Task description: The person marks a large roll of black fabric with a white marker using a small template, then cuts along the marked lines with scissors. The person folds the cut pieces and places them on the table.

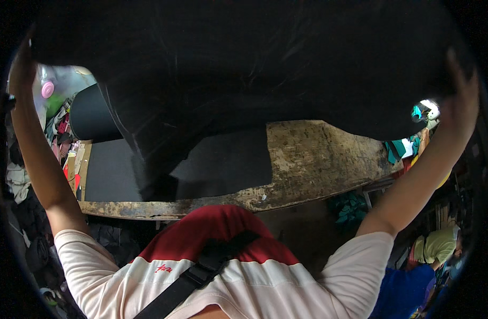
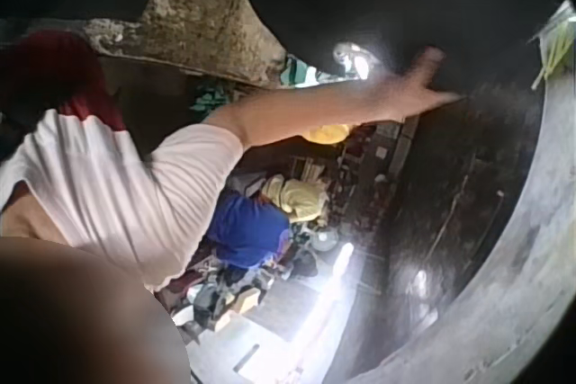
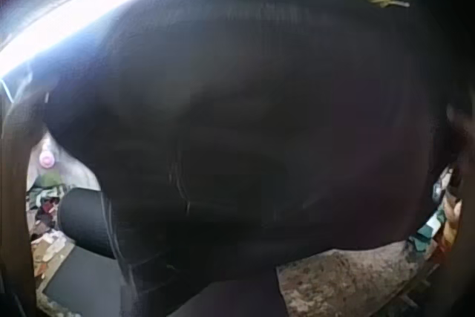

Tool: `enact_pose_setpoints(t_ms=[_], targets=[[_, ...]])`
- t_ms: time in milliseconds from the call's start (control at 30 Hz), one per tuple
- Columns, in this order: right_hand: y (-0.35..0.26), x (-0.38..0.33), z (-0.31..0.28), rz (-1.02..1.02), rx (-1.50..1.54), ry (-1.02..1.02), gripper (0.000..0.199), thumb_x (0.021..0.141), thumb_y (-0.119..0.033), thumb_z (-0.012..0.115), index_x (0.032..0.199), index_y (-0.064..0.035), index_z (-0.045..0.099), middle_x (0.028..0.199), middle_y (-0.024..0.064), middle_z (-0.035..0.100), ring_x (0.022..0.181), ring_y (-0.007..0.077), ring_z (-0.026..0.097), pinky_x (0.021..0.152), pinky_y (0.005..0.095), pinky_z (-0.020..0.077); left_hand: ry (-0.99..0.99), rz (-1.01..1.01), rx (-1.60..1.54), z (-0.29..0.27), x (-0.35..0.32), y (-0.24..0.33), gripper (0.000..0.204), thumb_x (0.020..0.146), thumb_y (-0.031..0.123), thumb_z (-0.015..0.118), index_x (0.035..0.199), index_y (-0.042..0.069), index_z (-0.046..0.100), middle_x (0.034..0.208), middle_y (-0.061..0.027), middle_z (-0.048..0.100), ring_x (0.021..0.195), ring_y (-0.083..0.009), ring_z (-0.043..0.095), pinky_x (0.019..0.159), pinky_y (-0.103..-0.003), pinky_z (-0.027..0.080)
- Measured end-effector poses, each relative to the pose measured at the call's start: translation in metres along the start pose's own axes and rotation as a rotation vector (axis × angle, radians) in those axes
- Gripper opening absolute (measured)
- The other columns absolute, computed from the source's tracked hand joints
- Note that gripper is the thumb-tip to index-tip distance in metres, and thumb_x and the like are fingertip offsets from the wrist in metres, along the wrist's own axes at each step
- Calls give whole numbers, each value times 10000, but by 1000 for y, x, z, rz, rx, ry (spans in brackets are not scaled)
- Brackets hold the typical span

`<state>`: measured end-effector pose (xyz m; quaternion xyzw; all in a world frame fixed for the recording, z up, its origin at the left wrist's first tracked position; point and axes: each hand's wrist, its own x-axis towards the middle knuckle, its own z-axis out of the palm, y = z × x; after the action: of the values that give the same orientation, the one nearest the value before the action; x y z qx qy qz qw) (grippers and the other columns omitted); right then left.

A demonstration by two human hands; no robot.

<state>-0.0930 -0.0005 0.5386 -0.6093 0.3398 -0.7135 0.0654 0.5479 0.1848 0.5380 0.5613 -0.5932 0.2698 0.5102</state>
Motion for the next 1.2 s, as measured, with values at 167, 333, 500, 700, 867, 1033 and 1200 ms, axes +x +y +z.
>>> enact_pose_setpoints(t_ms=[167, 333, 500, 700, 867, 1033, 1200], targets=[[30, -156, -49, 445, 78, -402, 781, 661, -125, 747, 1304, 82, 355, 1187, 134, 524, 1075, 228, 524, 965, 342, 380, -441, -578, -747, 3, -164, 1, 358, 902, 301, 490, 901, -50, 559, 787, -118, 617, 657, -177, 595, 604, -265, 500], [42, -209, -93, 705, 134, -823, 839, 590, -197, 809, 1257, 97, 394, 1086, 90, 558, 981, 175, 549, 900, 290, 404, -892, -1054, -1109, 11, -288, 67, 318, 632, 154, 769, 830, -70, 659, 750, -168, 666, 659, -204, 651, 615, -268, 507], [96, -194, -87, 640, 7, -755, 851, 607, -210, 792, 1278, 98, 369, 1140, 110, 537, 1061, 190, 511, 955, 305, 363, -806, -777, -1055, 28, -290, 69, 279, 578, 85, 754, 781, -78, 652, 694, -143, 645, 581, -202, 609, 556, -304, 473], [212, -201, -27, 763, -24, -871, 714, 603, 32, 711, 1253, 83, 420, 1173, 116, 538, 1096, 196, 495, 969, 310, 364, -712, -1280, -325, 121, -284, 60, 442, 704, 178, 754, 1034, -30, 547, 989, -90, 584, 856, -158, 544, 779, -304, 460], [286, -232, 84, 557, -384, -768, 679, 653, 20, 705, 1269, 47, 421, 1181, 162, 555, 1048, 213, 550, 922, 306, 410, -319, -1264, -555, 180, -323, 10, 327, 845, 179, 648, 1045, -62, 555, 844, -81, 633, 733, -116, 586, 651, -232, 470], [240, -282, 141, 63, -486, -722, 719, 635, -243, 780, 1246, -47, 457, 1254, 207, 465, 1189, 375, 422, 990, 414, 349, -580, -1684, 40, 106, -404, -6, 643, 848, 531, 548, 997, -93, 572, 722, -133, 629, 639, -194, 618, 579, -271, 491], [154, -372, 165, 85, -185, -1465, 968, 490, -515, 808, 1282, -96, 441, 1345, 212, 365, 1260, 367, 342, 981, 579, 278, -745, -2369, -746, 121, -488, 28, 854, 823, 706, 344, 1116, -73, 537, 1023, -204, 616, 917, -305, 630, 731, -394, 528]])
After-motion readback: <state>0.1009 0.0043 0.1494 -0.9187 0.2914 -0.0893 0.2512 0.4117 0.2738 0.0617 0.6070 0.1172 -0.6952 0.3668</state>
